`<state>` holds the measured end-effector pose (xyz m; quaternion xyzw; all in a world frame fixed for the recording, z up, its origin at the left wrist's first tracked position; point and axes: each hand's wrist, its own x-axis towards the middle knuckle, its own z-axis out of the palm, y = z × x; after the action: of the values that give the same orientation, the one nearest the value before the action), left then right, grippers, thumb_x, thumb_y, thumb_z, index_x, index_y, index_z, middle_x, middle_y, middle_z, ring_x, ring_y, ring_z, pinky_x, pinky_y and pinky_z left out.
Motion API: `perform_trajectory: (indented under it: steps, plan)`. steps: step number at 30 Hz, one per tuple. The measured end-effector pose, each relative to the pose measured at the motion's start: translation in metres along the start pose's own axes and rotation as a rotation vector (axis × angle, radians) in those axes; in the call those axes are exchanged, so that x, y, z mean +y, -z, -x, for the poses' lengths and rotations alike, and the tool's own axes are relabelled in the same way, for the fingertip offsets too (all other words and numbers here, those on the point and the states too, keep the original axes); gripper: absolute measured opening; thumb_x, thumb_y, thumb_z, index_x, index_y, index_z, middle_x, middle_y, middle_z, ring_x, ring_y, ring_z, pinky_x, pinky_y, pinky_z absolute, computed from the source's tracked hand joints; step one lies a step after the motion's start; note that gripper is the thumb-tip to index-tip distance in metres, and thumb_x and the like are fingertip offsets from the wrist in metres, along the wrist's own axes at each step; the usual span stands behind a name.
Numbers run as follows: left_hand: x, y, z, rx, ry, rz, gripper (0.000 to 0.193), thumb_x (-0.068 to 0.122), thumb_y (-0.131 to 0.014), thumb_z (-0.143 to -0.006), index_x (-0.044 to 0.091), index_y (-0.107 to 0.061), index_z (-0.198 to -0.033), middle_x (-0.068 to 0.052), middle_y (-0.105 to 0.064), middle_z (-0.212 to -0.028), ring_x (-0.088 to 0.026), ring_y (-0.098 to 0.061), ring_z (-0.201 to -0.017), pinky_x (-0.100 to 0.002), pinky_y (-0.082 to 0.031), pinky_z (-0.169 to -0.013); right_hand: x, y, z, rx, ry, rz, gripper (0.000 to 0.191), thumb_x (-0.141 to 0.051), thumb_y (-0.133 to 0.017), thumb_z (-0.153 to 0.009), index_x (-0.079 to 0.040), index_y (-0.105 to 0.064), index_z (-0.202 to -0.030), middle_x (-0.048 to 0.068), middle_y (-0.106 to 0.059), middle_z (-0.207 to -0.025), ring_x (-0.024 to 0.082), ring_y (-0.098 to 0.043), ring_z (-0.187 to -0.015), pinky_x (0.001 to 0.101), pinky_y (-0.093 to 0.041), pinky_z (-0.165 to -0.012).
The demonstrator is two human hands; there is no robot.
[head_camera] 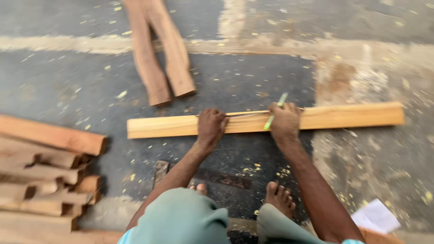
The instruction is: The person selects wooden planks from a pile on the floor and measures them with a tape measure. They use a try square as a guide and a green pencil to mark cutting lines on the planks, working through several pieces one at a time.
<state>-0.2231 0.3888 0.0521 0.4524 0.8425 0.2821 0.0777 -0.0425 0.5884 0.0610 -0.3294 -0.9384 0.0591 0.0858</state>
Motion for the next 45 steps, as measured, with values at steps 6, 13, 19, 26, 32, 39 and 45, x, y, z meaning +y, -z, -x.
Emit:
perform_trajectory:
  steps: [6, 13, 19, 26, 32, 39, 45]
  plan:
    - [-0.115, 0.109, 0.033, -0.063, 0.158, -0.029, 0.027, 0.035, -0.072, -0.093, 0.011, -0.08, -0.103, -0.008, -0.072, -0.099, -0.025, -0.062, -0.103, -0.043, -0.045, -0.103, 0.019, -0.004, -0.011, -0.026, 0.012, 0.053, 0.009, -0.016, -0.067, -0.097, -0.022, -0.074, -0.095, 0.005, -0.071, -0.092, 0.028, -0.063, -0.106, 0.0449, -0.042, -0.102]
    - [-0.206, 0.191, 0.048, 0.003, 0.284, -0.135, 0.019, 0.034, -0.08, -0.089, 0.018, -0.084, -0.098, 0.003, -0.074, -0.102, -0.019, -0.061, -0.105, -0.042, -0.045, -0.102, 0.035, -0.005, -0.007, -0.038, -0.01, 0.063, 0.005, -0.023, -0.074, -0.098, -0.018, -0.074, -0.097, 0.007, -0.071, -0.098, 0.029, -0.062, -0.11, 0.0467, -0.043, -0.102]
    - [-0.214, 0.19, 0.033, -0.165, 0.288, -0.103, 0.023, 0.037, -0.081, -0.088, 0.019, -0.083, -0.102, 0.001, -0.073, -0.105, -0.021, -0.06, -0.104, -0.042, -0.046, -0.102, 0.037, 0.005, -0.012, -0.095, -0.039, 0.115, 0.004, -0.021, -0.074, -0.1, -0.017, -0.076, -0.099, 0.006, -0.073, -0.097, 0.026, -0.063, -0.11, 0.0469, -0.043, -0.103]
    - [-0.222, 0.19, 0.03, -0.248, 0.35, -0.067, 0.018, 0.036, -0.08, -0.089, 0.023, -0.083, -0.1, 0.003, -0.075, -0.114, -0.018, -0.063, -0.113, -0.041, -0.048, -0.107, 0.038, 0.011, -0.014, -0.124, -0.04, 0.142, 0.006, -0.023, -0.076, -0.1, -0.017, -0.076, -0.098, 0.007, -0.074, -0.098, 0.028, -0.064, -0.111, 0.0474, -0.044, -0.104]
    - [-0.223, 0.174, 0.038, -0.181, 0.303, -0.132, 0.015, 0.033, -0.08, -0.087, 0.023, -0.083, -0.098, 0.007, -0.074, -0.114, -0.018, -0.06, -0.112, -0.048, -0.04, -0.109, 0.038, 0.014, -0.016, -0.148, -0.057, 0.134, 0.01, -0.026, -0.076, -0.1, -0.016, -0.076, -0.098, 0.008, -0.074, -0.098, 0.029, -0.064, -0.11, 0.0489, -0.043, -0.104]
    - [-0.229, 0.166, 0.043, -0.19, 0.333, -0.105, 0.016, 0.034, -0.08, -0.088, 0.024, -0.082, -0.099, 0.009, -0.075, -0.113, -0.016, -0.061, -0.11, -0.045, -0.04, -0.109, 0.042, 0.014, -0.012, -0.141, -0.026, 0.141, 0.008, -0.022, -0.075, -0.101, -0.015, -0.075, -0.098, 0.008, -0.073, -0.098, 0.029, -0.063, -0.113, 0.0484, -0.043, -0.106]
    - [-0.231, 0.163, 0.044, -0.199, 0.327, -0.13, 0.018, 0.035, -0.08, -0.088, 0.023, -0.082, -0.101, 0.008, -0.076, -0.11, -0.016, -0.06, -0.108, -0.044, -0.04, -0.109, 0.043, 0.014, -0.013, -0.148, -0.038, 0.126, 0.008, -0.022, -0.075, -0.101, -0.014, -0.075, -0.098, 0.009, -0.073, -0.098, 0.03, -0.063, -0.113, 0.0495, -0.043, -0.105]
